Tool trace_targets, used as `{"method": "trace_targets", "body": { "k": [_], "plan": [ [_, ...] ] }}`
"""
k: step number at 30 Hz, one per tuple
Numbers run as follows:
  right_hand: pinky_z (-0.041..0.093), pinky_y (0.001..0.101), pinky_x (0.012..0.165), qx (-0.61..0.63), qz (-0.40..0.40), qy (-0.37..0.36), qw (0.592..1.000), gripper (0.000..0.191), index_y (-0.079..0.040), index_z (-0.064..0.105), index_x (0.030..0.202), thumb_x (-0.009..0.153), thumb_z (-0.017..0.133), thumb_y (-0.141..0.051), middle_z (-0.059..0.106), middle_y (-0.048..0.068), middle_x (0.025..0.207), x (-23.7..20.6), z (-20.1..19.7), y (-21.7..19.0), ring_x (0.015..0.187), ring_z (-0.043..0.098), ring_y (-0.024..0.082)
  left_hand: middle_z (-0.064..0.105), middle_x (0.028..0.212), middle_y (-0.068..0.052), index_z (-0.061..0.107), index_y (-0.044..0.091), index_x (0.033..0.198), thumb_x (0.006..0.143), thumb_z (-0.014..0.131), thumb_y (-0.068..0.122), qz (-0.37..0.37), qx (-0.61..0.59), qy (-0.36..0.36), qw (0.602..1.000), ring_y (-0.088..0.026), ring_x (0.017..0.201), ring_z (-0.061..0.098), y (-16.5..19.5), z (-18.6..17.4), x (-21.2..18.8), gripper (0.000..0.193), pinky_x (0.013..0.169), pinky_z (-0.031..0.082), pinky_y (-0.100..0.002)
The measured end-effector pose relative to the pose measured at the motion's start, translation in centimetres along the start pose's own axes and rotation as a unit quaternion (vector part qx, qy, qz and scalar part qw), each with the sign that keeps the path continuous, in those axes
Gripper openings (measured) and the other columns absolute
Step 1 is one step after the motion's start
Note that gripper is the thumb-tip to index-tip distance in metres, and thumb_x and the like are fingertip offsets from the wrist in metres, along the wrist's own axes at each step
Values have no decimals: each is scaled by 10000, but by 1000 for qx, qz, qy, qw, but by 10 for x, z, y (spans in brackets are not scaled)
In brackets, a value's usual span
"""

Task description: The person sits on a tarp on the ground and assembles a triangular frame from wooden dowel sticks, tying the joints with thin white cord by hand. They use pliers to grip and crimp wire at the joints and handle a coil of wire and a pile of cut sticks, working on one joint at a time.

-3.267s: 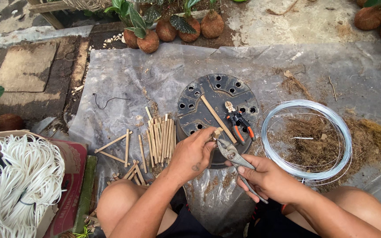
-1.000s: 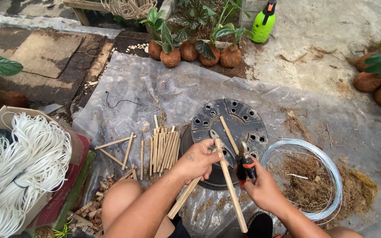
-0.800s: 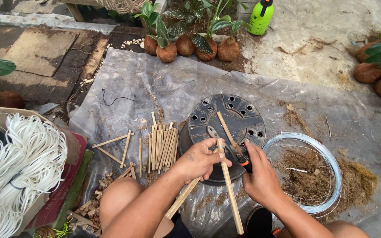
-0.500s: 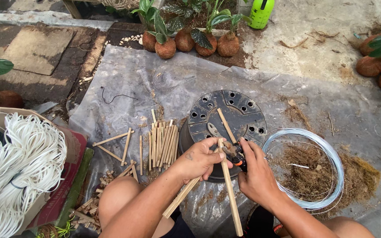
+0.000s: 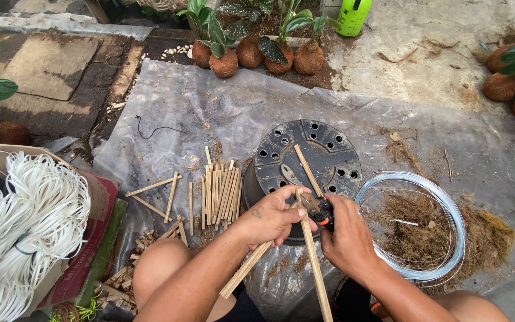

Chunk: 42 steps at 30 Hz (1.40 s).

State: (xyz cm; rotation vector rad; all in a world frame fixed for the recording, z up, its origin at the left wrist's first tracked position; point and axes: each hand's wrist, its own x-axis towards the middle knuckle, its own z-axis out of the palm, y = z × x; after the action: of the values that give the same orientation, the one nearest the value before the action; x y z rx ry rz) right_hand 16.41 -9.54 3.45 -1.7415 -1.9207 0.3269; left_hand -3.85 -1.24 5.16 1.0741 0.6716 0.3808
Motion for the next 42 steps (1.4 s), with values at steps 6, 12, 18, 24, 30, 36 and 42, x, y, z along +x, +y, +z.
{"method": "trace_targets", "body": {
  "k": [6,12,18,24,30,36,42],
  "plan": [
    [440,562,949,-68,-2,-6,998,537,0,540,1173,690,761,-81,624,209,1091,5,3,1,1078,611,408,770,973,-172,446,33,1396,1006,523,106,-12,-17,25,999,-61,362,444,-8,5,4,404,331,372,-232],
    [533,512,801,2,100,-97,990,431,-33,553,1151,763,732,-92,662,228,1016,9,2,6,954,672,435,779,969,-173,460,16,1382,1012,525,109,-24,-20,40,999,-64,367,446,-14,5,10,387,338,376,-231],
    [534,521,778,8,121,-111,986,339,-61,568,1062,766,731,-88,693,217,956,12,5,9,911,684,439,779,945,-165,463,24,1383,1000,537,113,-31,-22,57,998,-66,366,448,-20,3,11,400,336,371,-233],
    [534,520,780,-11,118,-137,984,297,-71,579,1033,772,719,-82,703,202,918,9,8,13,896,689,432,783,937,-161,457,21,1404,998,549,119,-28,-9,53,998,-69,365,446,-24,1,12,428,339,372,-235],
    [475,560,851,-18,28,-51,998,510,-112,608,1232,732,707,-91,753,159,900,9,9,9,896,725,385,782,942,-148,443,11,1433,1004,561,121,-9,-17,59,998,-69,379,464,-25,3,14,459,344,374,-237],
    [521,449,903,-7,196,-216,956,773,-186,430,1542,810,675,-147,735,250,1037,6,5,13,1001,691,405,774,928,-153,412,35,1477,990,577,116,-9,7,92,996,-73,419,516,-25,3,12,521,346,378,-243],
    [540,478,825,346,223,-178,894,465,-5,610,1308,844,610,-15,715,254,1014,3,19,31,945,652,454,777,929,-152,402,22,1487,994,568,137,-8,2,76,997,-66,401,497,-21,3,12,533,341,368,-237]
  ]
}}
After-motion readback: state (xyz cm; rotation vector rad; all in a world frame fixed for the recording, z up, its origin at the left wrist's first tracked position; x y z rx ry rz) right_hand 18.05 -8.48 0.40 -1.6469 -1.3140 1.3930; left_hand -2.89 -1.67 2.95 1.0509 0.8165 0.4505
